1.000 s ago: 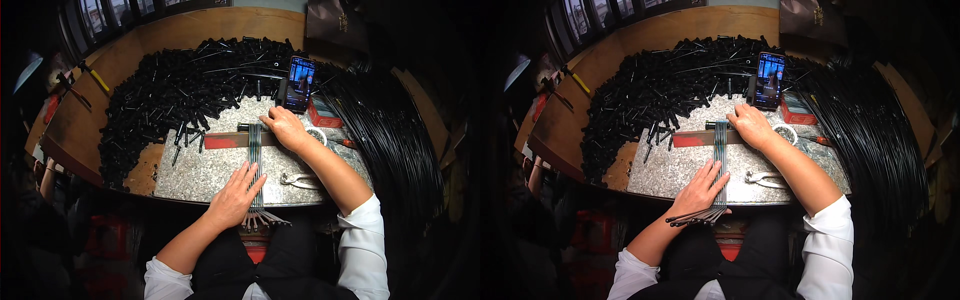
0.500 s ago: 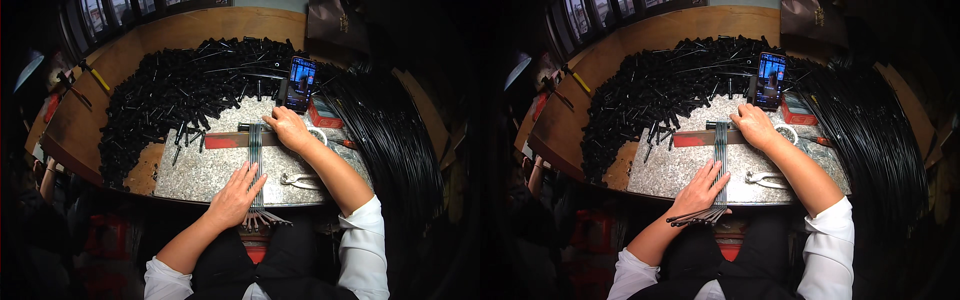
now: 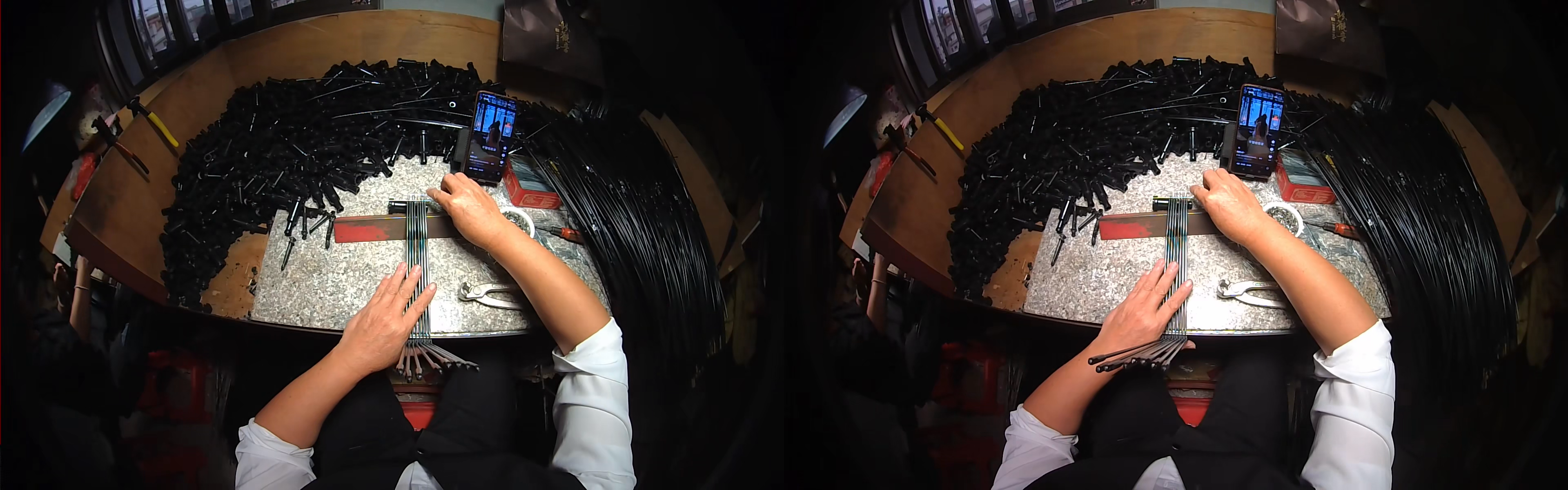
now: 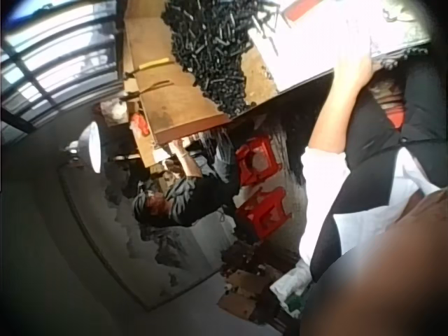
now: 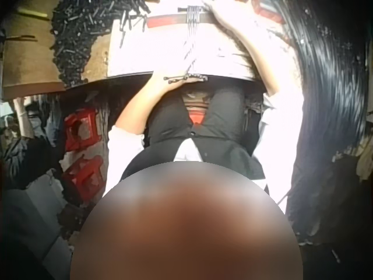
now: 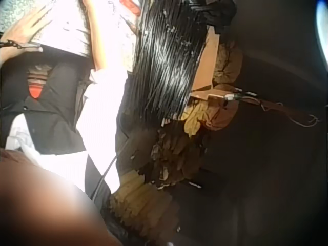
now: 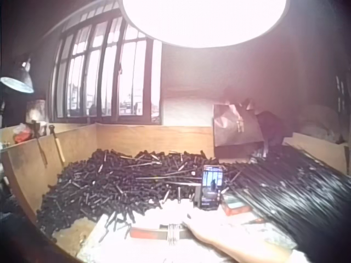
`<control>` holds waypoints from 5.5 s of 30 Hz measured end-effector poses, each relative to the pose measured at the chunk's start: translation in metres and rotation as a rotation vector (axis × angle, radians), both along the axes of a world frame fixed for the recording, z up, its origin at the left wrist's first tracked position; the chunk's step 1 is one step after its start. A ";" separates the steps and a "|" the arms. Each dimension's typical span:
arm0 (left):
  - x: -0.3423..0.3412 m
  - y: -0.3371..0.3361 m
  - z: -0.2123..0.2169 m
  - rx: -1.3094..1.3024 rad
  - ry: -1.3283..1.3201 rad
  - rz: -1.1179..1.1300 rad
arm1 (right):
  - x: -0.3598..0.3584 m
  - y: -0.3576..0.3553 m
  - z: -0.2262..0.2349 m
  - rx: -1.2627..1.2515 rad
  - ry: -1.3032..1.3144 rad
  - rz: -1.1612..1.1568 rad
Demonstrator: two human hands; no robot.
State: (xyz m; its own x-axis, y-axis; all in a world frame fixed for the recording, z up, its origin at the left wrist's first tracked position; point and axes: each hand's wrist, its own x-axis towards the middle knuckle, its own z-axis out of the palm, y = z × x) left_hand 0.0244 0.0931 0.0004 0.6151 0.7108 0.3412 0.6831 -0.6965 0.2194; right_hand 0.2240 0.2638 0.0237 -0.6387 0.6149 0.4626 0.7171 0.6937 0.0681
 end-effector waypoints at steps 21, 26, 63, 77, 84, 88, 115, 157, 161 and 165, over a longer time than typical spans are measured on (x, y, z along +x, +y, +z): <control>0.000 0.000 -0.001 0.011 0.011 0.003 | 0.100 0.027 0.038 0.104 0.123 -0.424; 0.000 0.000 0.001 0.003 0.017 0.009 | 0.131 0.045 0.021 -0.006 -0.086 -0.596; -0.002 -0.006 0.003 -0.003 0.015 -0.025 | 0.053 -0.070 0.056 -0.155 0.851 -0.096; 0.002 -0.043 0.115 -0.591 -1.092 -0.439 | 0.023 -0.239 0.106 -0.190 0.656 0.217; 0.010 -0.053 0.132 -0.418 -0.992 -0.366 | 0.018 -0.253 0.123 -0.117 0.619 0.292; 0.010 -0.055 0.131 -0.359 -0.980 -0.298 | 0.017 -0.255 0.129 -0.054 0.564 0.314; 0.009 -0.060 0.136 -0.097 -0.879 -0.265 | 0.016 -0.250 0.134 0.189 0.355 0.184; 0.007 -0.043 0.123 0.025 -0.663 -0.344 | 0.023 -0.240 0.155 0.119 0.264 0.394; 0.007 -0.039 0.113 -0.038 -0.666 -0.376 | 0.008 -0.241 0.150 0.025 0.433 0.396; 0.010 -0.038 0.105 0.008 -0.622 -0.391 | 0.000 -0.237 0.150 -0.025 0.487 0.443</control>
State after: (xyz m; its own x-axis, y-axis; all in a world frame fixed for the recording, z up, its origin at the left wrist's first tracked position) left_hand 0.0345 0.0551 0.1055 0.5143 0.4752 0.7140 0.1352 -0.8670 0.4796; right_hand 0.2238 0.0266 0.1740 -0.5551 0.3561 0.7517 0.3076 0.9275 -0.2123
